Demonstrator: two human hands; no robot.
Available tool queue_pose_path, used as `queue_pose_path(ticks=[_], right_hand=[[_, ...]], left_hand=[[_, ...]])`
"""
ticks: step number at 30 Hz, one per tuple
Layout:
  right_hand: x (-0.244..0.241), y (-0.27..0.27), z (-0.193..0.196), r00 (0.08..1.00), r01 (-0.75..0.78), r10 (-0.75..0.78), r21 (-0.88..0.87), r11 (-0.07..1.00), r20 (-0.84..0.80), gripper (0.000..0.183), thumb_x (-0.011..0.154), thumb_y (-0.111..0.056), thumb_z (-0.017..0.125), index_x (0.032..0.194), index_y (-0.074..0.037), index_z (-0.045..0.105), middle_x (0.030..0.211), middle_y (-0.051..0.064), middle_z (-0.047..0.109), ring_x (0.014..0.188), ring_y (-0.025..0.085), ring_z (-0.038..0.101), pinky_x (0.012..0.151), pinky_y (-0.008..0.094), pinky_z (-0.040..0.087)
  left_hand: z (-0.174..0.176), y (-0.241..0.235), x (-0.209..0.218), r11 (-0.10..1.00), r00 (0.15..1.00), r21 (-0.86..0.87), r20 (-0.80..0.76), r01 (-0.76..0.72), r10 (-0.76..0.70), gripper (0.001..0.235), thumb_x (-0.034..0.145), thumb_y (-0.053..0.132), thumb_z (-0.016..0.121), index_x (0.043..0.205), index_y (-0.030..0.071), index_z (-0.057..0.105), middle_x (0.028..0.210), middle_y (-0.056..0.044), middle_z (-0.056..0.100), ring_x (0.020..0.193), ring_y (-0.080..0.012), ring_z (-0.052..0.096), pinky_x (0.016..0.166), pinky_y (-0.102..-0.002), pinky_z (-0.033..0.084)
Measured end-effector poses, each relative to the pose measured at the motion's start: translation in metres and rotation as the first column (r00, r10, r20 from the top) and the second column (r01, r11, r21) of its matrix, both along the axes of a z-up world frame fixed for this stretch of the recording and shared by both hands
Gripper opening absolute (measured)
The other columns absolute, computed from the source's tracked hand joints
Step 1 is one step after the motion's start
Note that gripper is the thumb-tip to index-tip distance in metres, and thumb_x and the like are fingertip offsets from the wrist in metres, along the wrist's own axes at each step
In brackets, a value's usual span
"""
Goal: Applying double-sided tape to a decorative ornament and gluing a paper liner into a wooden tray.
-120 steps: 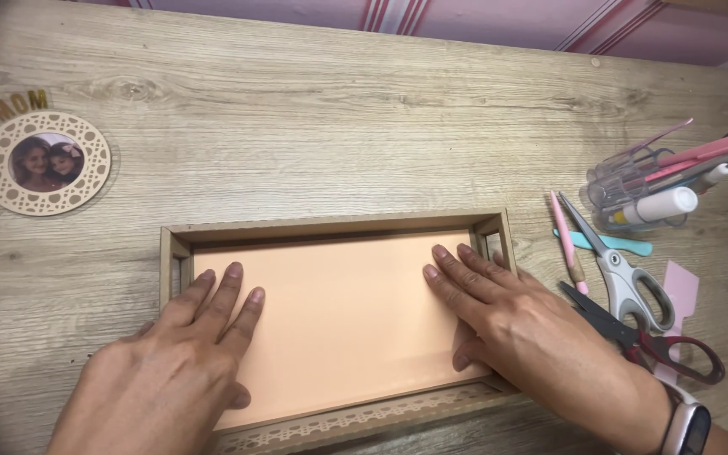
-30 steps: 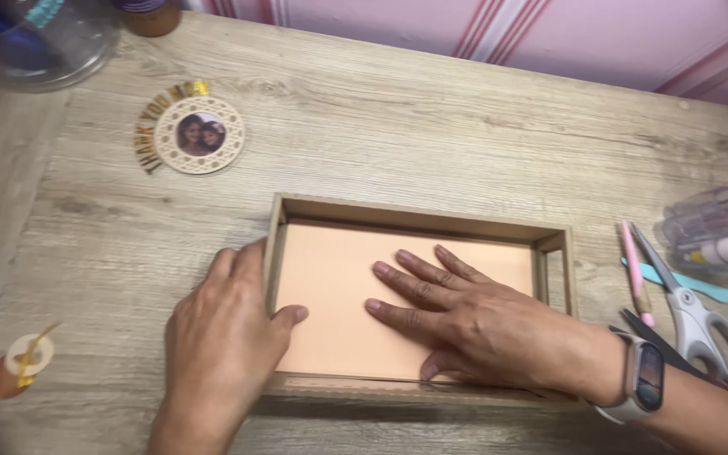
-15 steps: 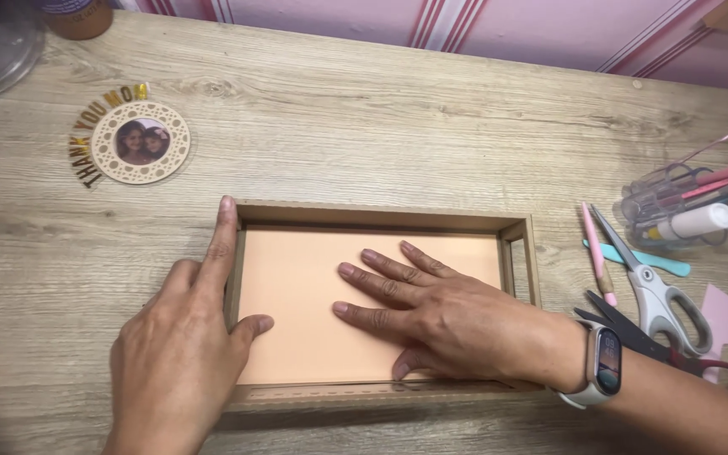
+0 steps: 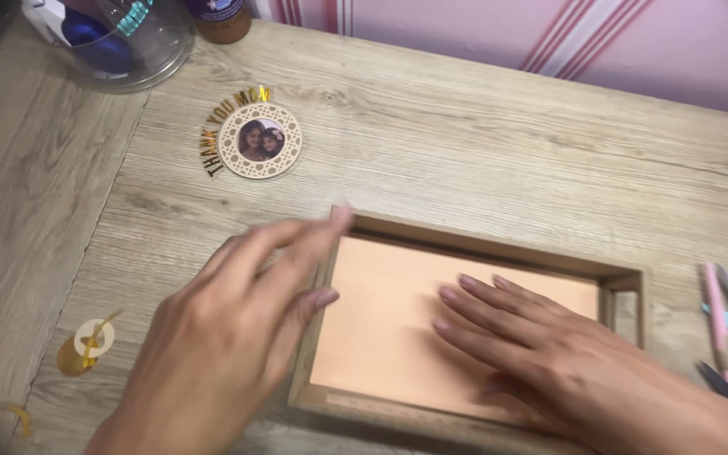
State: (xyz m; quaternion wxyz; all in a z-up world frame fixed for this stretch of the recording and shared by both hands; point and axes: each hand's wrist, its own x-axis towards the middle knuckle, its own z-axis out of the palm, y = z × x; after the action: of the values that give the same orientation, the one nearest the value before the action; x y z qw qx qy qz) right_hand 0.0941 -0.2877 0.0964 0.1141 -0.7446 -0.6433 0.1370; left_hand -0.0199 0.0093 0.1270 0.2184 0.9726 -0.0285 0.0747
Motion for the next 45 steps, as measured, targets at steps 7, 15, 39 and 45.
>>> queue_pose_path(ticks=[7,15,39,45], right_hand=[[0.018,-0.043,-0.026,0.998,-0.007,0.007,-0.001,1.000,0.062,0.084,0.093,-0.053,0.062,0.160,-0.012,0.034,0.169,0.006,0.036,0.156,0.022,0.033,0.123,0.036,0.030],[-0.017,-0.045,-0.020,0.894,0.023,-0.015,-0.013,1.000,0.448,0.053,0.112,-0.027,0.018,0.158,-0.004,0.029,0.165,0.013,0.034,0.151,0.024,0.034,0.124,0.044,0.027],[-0.026,-0.063,0.011,0.976,0.216,-0.208,-0.178,0.960,0.062,0.077,0.101,-0.043,0.046,0.164,-0.006,0.023,0.169,0.009,0.032,0.156,0.022,0.027,0.124,0.043,0.016],[-0.036,0.017,-0.019,0.959,0.282,-0.283,-0.029,0.959,-0.011,0.061,0.101,-0.018,0.046,0.156,0.004,0.032,0.162,0.026,0.035,0.148,0.034,0.037,0.121,0.042,0.025]], left_hand=[[-0.032,0.015,-0.002,0.821,0.809,0.137,0.145,0.554,-0.570,0.041,0.099,0.035,0.068,0.130,0.009,0.067,0.124,-0.007,0.071,0.128,-0.0298,0.060,0.110,-0.080,0.028],[-0.073,-0.011,-0.010,0.709,0.813,0.639,0.219,0.299,-0.540,0.032,0.110,0.012,0.027,0.124,0.003,0.056,0.129,-0.015,0.070,0.134,-0.0276,0.060,0.103,-0.058,0.049],[-0.068,-0.013,-0.011,0.788,0.839,0.424,0.109,0.446,-0.534,0.060,0.098,0.047,0.039,0.123,-0.003,0.063,0.130,-0.021,0.066,0.138,-0.0386,0.051,0.117,-0.072,0.027],[-0.090,-0.055,0.032,0.639,0.876,0.607,-0.238,0.472,-0.420,0.070,0.096,0.042,0.041,0.146,-0.006,0.037,0.150,-0.029,0.041,0.139,-0.0374,0.041,0.126,-0.054,0.016]])
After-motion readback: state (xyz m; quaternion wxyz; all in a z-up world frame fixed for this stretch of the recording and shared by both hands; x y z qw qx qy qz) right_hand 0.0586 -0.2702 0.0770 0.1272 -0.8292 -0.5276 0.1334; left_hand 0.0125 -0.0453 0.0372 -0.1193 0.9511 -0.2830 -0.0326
